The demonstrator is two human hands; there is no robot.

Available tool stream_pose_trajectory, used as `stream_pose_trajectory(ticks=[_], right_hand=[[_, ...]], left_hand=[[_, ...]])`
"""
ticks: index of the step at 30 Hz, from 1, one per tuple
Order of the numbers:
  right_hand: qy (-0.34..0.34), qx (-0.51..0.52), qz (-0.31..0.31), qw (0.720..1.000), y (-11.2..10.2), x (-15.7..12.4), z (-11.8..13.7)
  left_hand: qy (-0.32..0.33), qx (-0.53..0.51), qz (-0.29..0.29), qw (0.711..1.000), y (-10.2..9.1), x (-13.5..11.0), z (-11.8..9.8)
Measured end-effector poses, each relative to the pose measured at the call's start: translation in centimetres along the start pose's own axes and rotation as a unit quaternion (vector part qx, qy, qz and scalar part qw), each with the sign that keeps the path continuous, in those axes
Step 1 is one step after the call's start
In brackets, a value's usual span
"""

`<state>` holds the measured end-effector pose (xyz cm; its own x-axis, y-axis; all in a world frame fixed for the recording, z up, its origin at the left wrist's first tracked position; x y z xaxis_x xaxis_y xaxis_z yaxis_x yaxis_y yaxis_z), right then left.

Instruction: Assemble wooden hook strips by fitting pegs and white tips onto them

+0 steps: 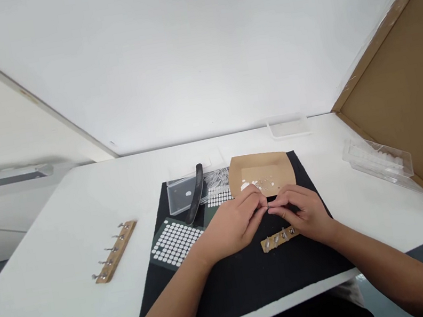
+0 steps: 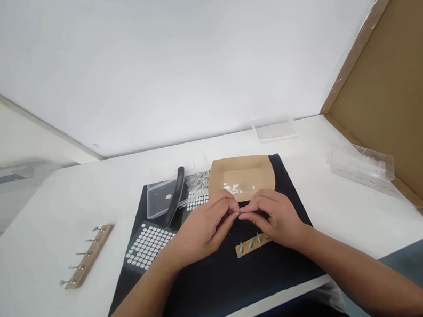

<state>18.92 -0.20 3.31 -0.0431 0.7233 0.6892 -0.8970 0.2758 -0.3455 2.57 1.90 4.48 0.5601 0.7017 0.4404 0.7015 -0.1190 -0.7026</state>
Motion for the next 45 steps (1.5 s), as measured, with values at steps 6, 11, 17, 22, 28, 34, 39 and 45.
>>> stream_pose_trajectory(ticks=[6, 11, 17, 22, 28, 34, 39, 45], right_hand=[[-0.051, -0.045, -0.001, 0.998, 0.0, 0.1, 0.7], [-0.028, -0.092, 0.007, 0.995, 0.0, 0.4, -0.3], [0.021, -0.138, -0.013, 0.99, -0.9, 0.7, -1.8], [0.028, -0.135, -0.02, 0.99, -0.9, 0.8, -1.9], [0.032, -0.136, -0.019, 0.99, -1.0, 0.9, -1.7], [0.028, -0.139, -0.015, 0.99, -0.9, 0.7, -1.8], [0.043, -0.162, -0.008, 0.986, -1.7, 1.9, -0.8], [-0.045, -0.204, 0.035, 0.977, -1.3, 5.5, 3.2]], left_hand=[[0.034, 0.071, -0.027, 0.997, 0.1, 0.1, -0.5], [-0.025, 0.181, -0.065, 0.981, -1.7, 0.5, 1.7], [-0.309, 0.42, -0.153, 0.839, -8.0, -1.7, 8.1], [-0.385, 0.432, -0.075, 0.812, -8.0, -3.1, 10.1], [-0.386, 0.422, -0.03, 0.82, -7.1, -3.3, 10.7], [-0.323, 0.412, -0.112, 0.844, -7.9, -2.5, 9.5], [-0.125, 0.384, -0.214, 0.889, -6.2, -0.5, 5.5], [0.014, 0.294, -0.293, 0.91, -1.9, -0.2, 2.6]])
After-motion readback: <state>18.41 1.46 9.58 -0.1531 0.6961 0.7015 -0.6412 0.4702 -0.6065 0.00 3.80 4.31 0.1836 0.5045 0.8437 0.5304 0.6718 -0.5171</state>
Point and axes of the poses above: each hand's wrist, its own x-axis towards the middle knuckle, its own y-axis out of the palm, z = x × y, the point moved 7 cm from there along x, towards the middle knuckle, and after that the axes turned 15 degrees about -z, right-handed, at the moved point
